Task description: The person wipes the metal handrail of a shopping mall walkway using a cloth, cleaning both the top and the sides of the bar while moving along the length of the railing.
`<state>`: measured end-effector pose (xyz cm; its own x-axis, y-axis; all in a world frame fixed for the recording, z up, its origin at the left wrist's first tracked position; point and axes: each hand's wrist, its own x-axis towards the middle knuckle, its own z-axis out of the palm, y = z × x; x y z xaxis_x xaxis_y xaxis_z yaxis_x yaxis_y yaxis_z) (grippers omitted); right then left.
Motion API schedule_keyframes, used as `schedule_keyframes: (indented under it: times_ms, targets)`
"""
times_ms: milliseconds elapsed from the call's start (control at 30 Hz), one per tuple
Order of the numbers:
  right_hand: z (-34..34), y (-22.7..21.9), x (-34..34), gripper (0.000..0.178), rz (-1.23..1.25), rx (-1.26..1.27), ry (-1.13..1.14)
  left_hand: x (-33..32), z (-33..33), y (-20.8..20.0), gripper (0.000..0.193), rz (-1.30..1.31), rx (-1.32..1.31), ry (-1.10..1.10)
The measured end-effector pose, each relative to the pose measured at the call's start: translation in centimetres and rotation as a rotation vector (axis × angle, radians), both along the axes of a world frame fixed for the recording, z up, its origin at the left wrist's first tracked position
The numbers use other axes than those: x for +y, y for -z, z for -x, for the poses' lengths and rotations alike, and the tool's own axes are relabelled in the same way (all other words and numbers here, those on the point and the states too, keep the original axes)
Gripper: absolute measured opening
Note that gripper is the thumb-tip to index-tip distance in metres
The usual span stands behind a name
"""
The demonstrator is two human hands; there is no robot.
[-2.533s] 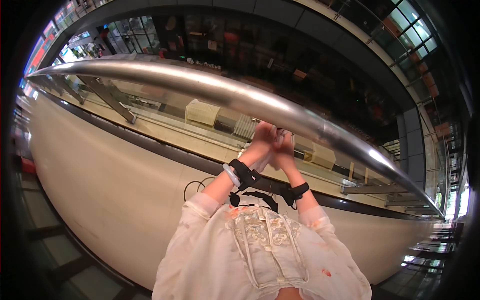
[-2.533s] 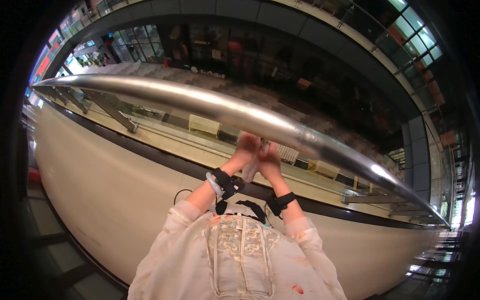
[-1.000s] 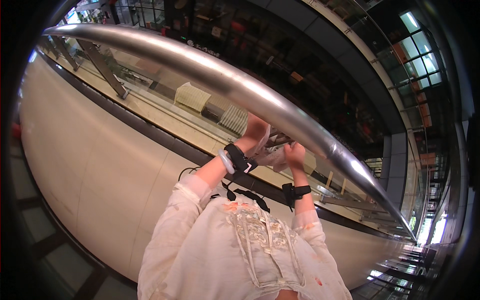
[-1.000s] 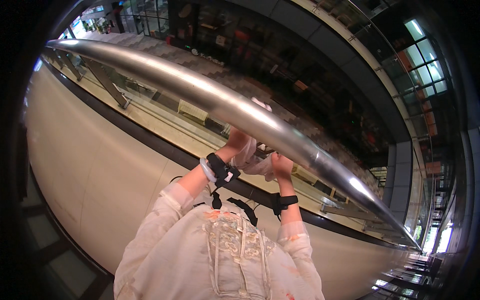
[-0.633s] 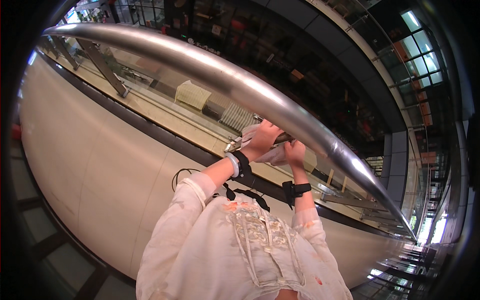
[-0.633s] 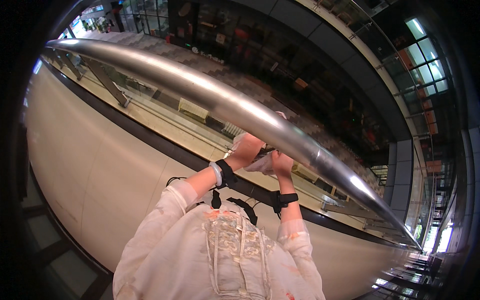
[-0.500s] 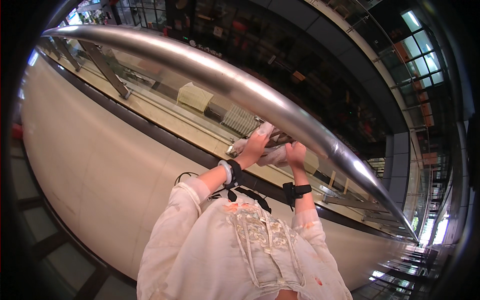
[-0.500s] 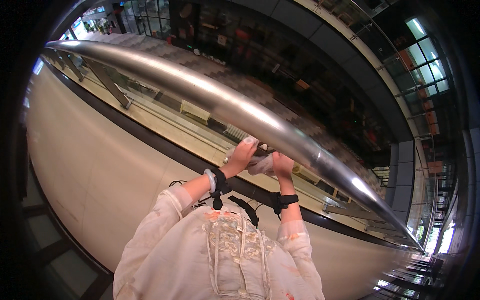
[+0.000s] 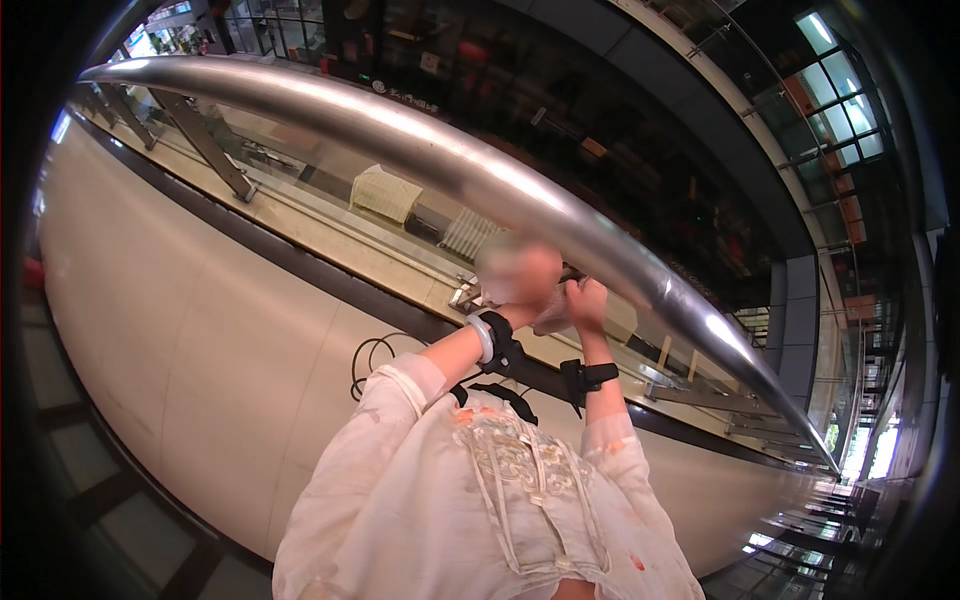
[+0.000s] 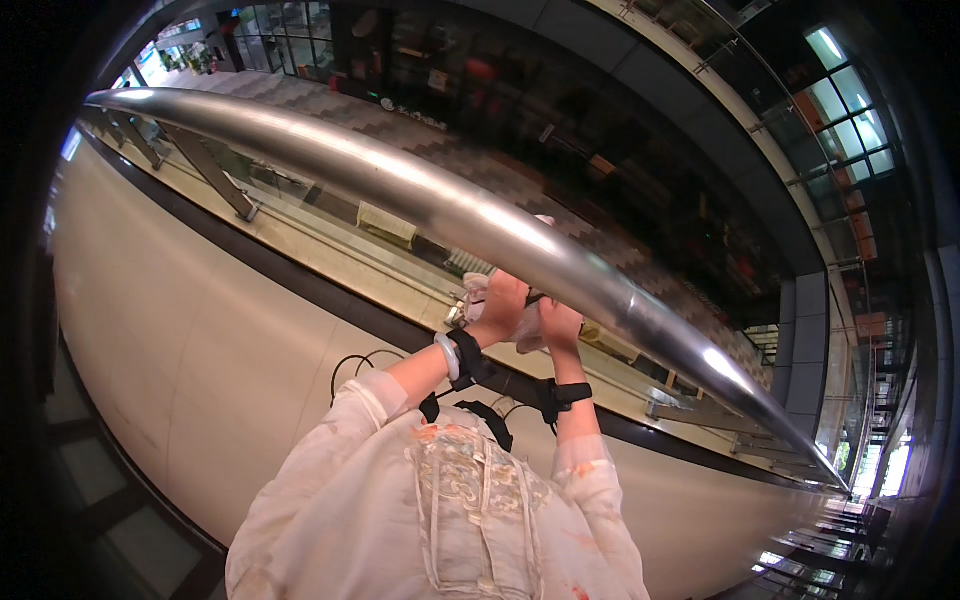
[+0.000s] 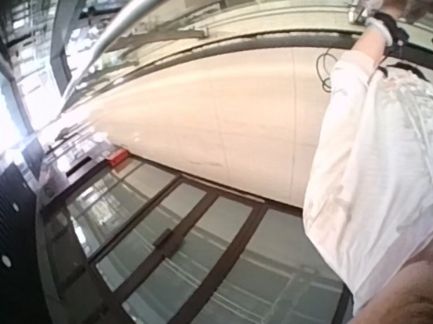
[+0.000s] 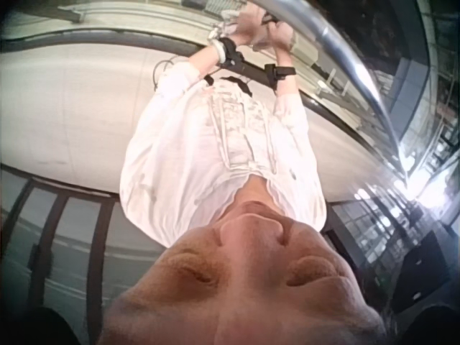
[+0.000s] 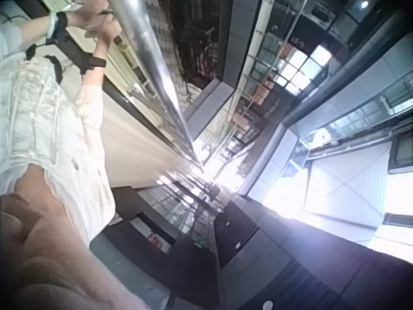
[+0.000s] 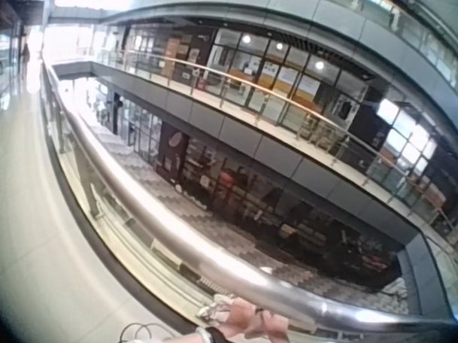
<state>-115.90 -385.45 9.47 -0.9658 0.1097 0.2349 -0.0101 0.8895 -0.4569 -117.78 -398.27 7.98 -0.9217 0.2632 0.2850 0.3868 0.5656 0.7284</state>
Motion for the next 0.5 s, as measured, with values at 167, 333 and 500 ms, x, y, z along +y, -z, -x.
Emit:
schedule_keyframes:
  times_ms: [167, 333, 500]
  targets:
    - [-0.2, -1.4, -0.6, 0.029, 0.042, 0.064, -0.045, -1.6, -0.7, 1.9, 0.020, -0.694, 0.002, -0.205]
    - [0.1, 0.0, 0.6, 0.027, -0.031, 0.057, -0.073, -3.3, 3.1, -1.2, 0.017, -0.792, -0.078, -0.186]
    - [-0.4, -0.1, 0.3, 0.029, 0.052, 0.059, -0.049, -2.5, 0.0, -4.7, 0.014, -0.770, 0.084, -0.157]
